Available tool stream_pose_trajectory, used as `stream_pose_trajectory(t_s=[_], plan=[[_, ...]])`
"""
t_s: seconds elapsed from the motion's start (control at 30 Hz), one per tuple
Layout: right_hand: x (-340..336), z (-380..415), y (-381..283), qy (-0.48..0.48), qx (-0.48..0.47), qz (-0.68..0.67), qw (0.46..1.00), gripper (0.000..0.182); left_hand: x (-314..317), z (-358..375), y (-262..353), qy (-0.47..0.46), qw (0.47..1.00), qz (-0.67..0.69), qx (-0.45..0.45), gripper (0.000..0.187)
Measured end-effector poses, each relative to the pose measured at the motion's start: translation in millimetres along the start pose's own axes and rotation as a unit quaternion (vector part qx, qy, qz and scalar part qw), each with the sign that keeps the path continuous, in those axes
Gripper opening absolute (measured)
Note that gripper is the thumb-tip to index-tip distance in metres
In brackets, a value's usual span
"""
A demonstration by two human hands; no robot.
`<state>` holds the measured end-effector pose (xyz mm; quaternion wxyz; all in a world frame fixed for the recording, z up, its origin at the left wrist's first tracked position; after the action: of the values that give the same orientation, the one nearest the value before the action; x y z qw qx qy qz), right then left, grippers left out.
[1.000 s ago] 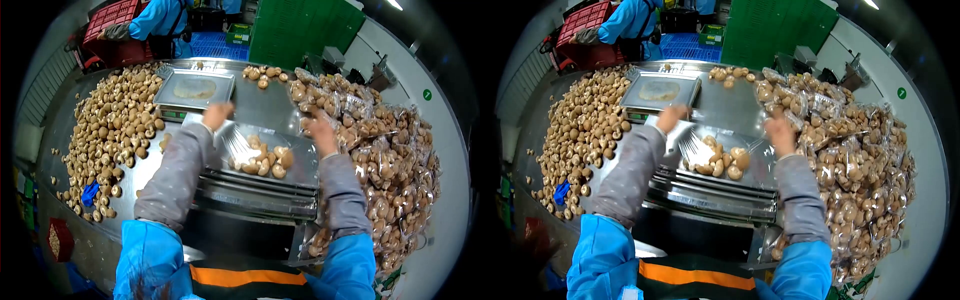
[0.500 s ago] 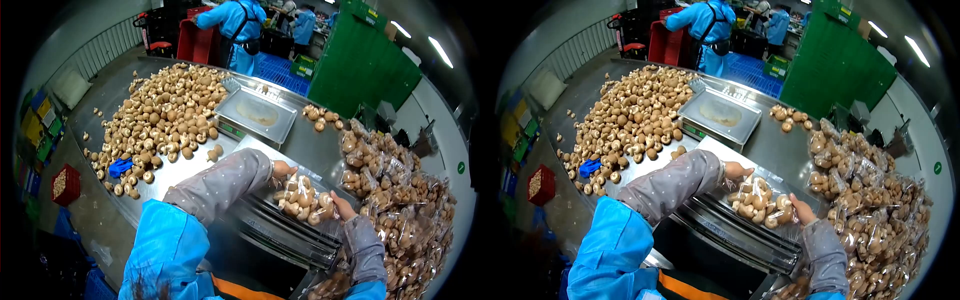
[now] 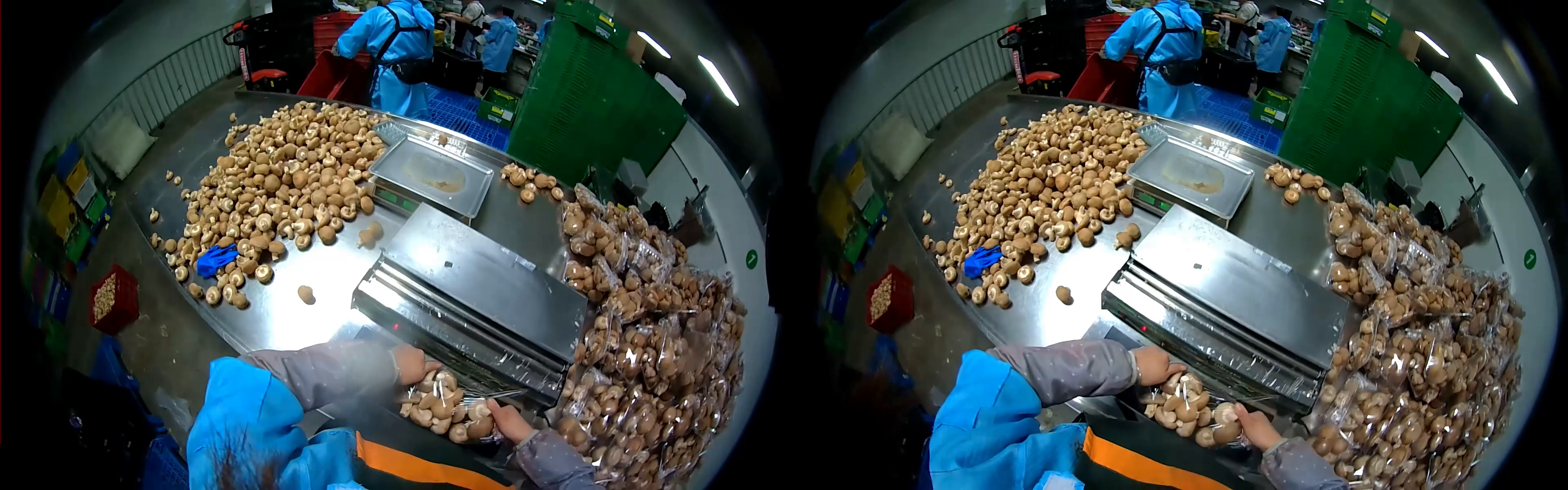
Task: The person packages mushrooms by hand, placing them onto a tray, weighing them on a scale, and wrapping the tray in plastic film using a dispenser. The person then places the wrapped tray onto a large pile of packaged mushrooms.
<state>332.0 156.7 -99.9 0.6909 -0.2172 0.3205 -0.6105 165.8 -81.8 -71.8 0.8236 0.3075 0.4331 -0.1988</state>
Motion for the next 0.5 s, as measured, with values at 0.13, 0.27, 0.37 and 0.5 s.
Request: stream_pose_trajectory(t_s=[0.13,0.27,0.37,0.5], plan=[[1,2,13,0.014,0.018,0.085,0.996,0.067,21,10,-14,-0.051,0.998,0.027,0.023,0.068],[-15,27,6,0.031,-0.093,-0.002,0.995,0.044,7,33,-50,-0.041,0.99,0.095,0.097,0.048],[-9,32,41,0.106,-0.209,-0.324,0.917,0.025,25,48,-65,0.057,0.96,0.266,0.067,0.038],[26,48,29,0.14,-0.198,-0.528,0.814,0.021,44,63,-52,0.195,0.816,0.537,-0.084,0.032]])
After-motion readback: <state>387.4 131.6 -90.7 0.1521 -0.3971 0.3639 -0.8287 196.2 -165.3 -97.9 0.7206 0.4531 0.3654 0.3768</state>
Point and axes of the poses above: each hand's wrist, its own z-axis away from the middle knuckle, its own x-axis out of the palm, y = z × x, the point moved 4 cm from there along -z, towards the middle knuckle, and after that the axes turned 14 degrees about -z, right-handed, at the moved point
